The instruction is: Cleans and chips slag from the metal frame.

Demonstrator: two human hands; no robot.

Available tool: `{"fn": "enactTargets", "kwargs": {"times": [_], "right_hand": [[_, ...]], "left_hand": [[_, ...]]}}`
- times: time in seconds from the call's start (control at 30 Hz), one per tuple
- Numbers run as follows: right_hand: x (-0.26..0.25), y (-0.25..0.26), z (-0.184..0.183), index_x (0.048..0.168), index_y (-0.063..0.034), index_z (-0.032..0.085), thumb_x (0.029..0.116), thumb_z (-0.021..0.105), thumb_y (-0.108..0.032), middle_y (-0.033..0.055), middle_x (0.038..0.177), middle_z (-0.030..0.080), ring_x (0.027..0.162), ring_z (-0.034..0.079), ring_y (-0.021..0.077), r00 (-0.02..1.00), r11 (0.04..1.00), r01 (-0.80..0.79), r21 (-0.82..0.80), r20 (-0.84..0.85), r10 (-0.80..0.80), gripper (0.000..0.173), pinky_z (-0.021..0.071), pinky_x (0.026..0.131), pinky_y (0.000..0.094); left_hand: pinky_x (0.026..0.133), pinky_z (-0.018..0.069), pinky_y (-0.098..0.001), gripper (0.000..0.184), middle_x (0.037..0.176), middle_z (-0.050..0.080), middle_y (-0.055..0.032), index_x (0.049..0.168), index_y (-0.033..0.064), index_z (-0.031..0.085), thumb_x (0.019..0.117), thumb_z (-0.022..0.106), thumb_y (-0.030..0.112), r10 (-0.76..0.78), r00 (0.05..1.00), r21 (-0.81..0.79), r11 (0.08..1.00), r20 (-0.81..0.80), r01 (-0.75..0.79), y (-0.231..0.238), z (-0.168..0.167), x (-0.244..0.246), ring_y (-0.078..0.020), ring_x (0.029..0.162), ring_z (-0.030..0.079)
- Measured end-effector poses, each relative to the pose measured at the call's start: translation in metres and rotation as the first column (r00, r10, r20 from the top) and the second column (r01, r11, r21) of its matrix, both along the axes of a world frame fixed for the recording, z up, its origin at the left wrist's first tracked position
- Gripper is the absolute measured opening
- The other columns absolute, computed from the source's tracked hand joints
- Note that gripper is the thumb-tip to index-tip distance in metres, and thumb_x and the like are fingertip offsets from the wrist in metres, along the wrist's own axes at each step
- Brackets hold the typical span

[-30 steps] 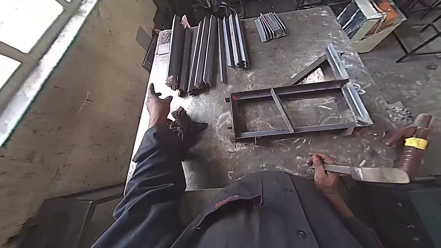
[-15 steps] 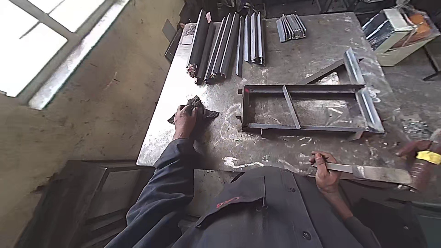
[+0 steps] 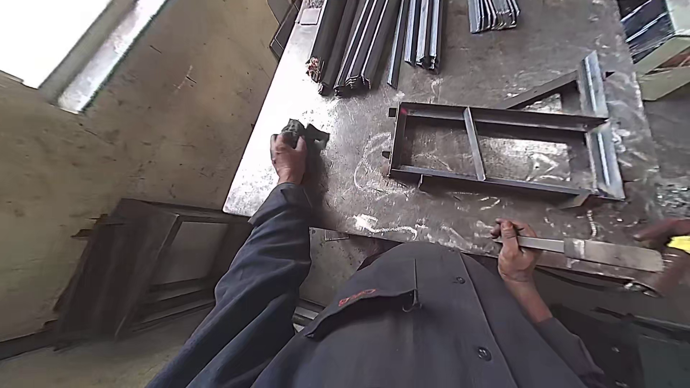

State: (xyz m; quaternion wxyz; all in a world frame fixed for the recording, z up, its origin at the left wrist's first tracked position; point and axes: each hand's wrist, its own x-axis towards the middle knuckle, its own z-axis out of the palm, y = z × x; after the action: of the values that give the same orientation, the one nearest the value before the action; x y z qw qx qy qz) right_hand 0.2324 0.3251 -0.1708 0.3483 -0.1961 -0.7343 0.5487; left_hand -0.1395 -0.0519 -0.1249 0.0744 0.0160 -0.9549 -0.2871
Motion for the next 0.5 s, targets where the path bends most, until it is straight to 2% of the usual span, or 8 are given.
{"fn": "enactTargets", "kwargs": {"times": [0.07, 0.17, 0.23, 0.33, 0.4, 0.43, 0.5], "right_hand": [[0.000, 0.001, -0.001, 0.102, -0.0020, 0.066, 0.1024, 0.052, -0.009, -0.0095, 0.080, 0.069, 0.070, 0.067, 0.0003, 1.000, 1.000, -0.008, -0.002, -0.005, 0.008, 0.016, 0.0593, 0.070, 0.0196], [0.000, 0.001, -0.002, 0.103, -0.0028, 0.066, 0.1030, 0.051, -0.009, -0.0099, 0.080, 0.069, 0.070, 0.067, 0.0007, 1.000, 1.000, -0.010, -0.017, -0.011, 0.010, 0.016, 0.0595, 0.070, 0.0205], [0.000, 0.001, -0.001, 0.104, -0.0028, 0.066, 0.1031, 0.051, -0.009, -0.0102, 0.081, 0.069, 0.071, 0.067, 0.0010, 1.000, 1.000, -0.010, -0.023, -0.008, 0.010, 0.016, 0.0596, 0.070, 0.0206], [0.000, 0.001, -0.003, 0.104, -0.0026, 0.065, 0.1027, 0.052, -0.008, -0.0092, 0.080, 0.068, 0.070, 0.067, 0.0018, 1.000, 1.000, 0.000, -0.024, -0.001, 0.000, 0.014, 0.0595, 0.070, 0.0211], [0.000, 0.002, -0.003, 0.104, -0.0024, 0.065, 0.1027, 0.053, -0.009, -0.0087, 0.080, 0.068, 0.070, 0.066, 0.0021, 1.000, 1.000, -0.004, -0.020, 0.011, 0.004, 0.014, 0.0594, 0.070, 0.0216], [-0.001, 0.002, -0.003, 0.103, -0.0027, 0.065, 0.1024, 0.053, -0.010, -0.0085, 0.080, 0.069, 0.070, 0.067, 0.0025, 1.000, 1.000, -0.009, -0.024, 0.006, 0.010, 0.014, 0.0596, 0.070, 0.0220], [0.000, 0.003, -0.002, 0.103, -0.0040, 0.064, 0.1025, 0.053, -0.010, -0.0088, 0.081, 0.069, 0.072, 0.067, 0.0026, 0.999, 0.999, -0.033, -0.030, 0.004, 0.033, 0.013, 0.0597, 0.071, 0.0222]], "left_hand": [[0.108, 0.0450, -0.0550, 0.046, 0.126, 0.063, -0.0243, 0.121, 0.0007, 0.068, 0.0980, 0.063, 0.040, -0.012, 0.996, 0.058, 0.998, -0.090, 0.018, -0.003, 0.013, 0.008, -0.0374, 0.123, 0.059], [0.101, 0.0499, -0.0560, 0.043, 0.122, 0.063, -0.0241, 0.115, -0.0008, 0.068, 0.0979, 0.065, 0.038, -0.246, 0.958, 0.007, 0.968, -0.147, 0.250, 0.002, 0.026, 0.053, -0.0377, 0.116, 0.062], [0.099, 0.0516, -0.0565, 0.037, 0.125, 0.064, -0.0227, 0.113, 0.0010, 0.069, 0.0979, 0.069, 0.035, -0.406, 0.899, -0.061, 0.914, -0.166, 0.402, 0.010, 0.016, 0.086, -0.0382, 0.117, 0.062], [0.100, 0.0501, -0.0590, 0.033, 0.130, 0.064, -0.0169, 0.108, 0.0074, 0.072, 0.0948, 0.070, 0.038, -0.530, 0.844, -0.215, 0.836, -0.081, 0.504, 0.021, -0.018, 0.111, -0.0367, 0.121, 0.061], [0.102, 0.0461, -0.0609, 0.036, 0.129, 0.066, -0.0162, 0.103, 0.0066, 0.071, 0.0927, 0.068, 0.041, -0.544, 0.836, -0.307, 0.810, -0.072, 0.500, 0.022, -0.035, 0.111, -0.0382, 0.124, 0.060], [0.104, 0.0443, -0.0628, 0.039, 0.130, 0.065, -0.0182, 0.105, 0.0039, 0.071, 0.0932, 0.068, 0.041, -0.508, 0.859, -0.325, 0.824, -0.062, 0.464, 0.021, -0.034, 0.106, -0.0402, 0.126, 0.059], [0.105, 0.0405, -0.0689, 0.046, 0.135, 0.061, -0.0251, 0.112, -0.0012, 0.069, 0.0952, 0.064, 0.041, -0.337, 0.941, -0.334, 0.889, -0.009, 0.315, 0.018, -0.021, 0.086, -0.0469, 0.130, 0.054]]}}
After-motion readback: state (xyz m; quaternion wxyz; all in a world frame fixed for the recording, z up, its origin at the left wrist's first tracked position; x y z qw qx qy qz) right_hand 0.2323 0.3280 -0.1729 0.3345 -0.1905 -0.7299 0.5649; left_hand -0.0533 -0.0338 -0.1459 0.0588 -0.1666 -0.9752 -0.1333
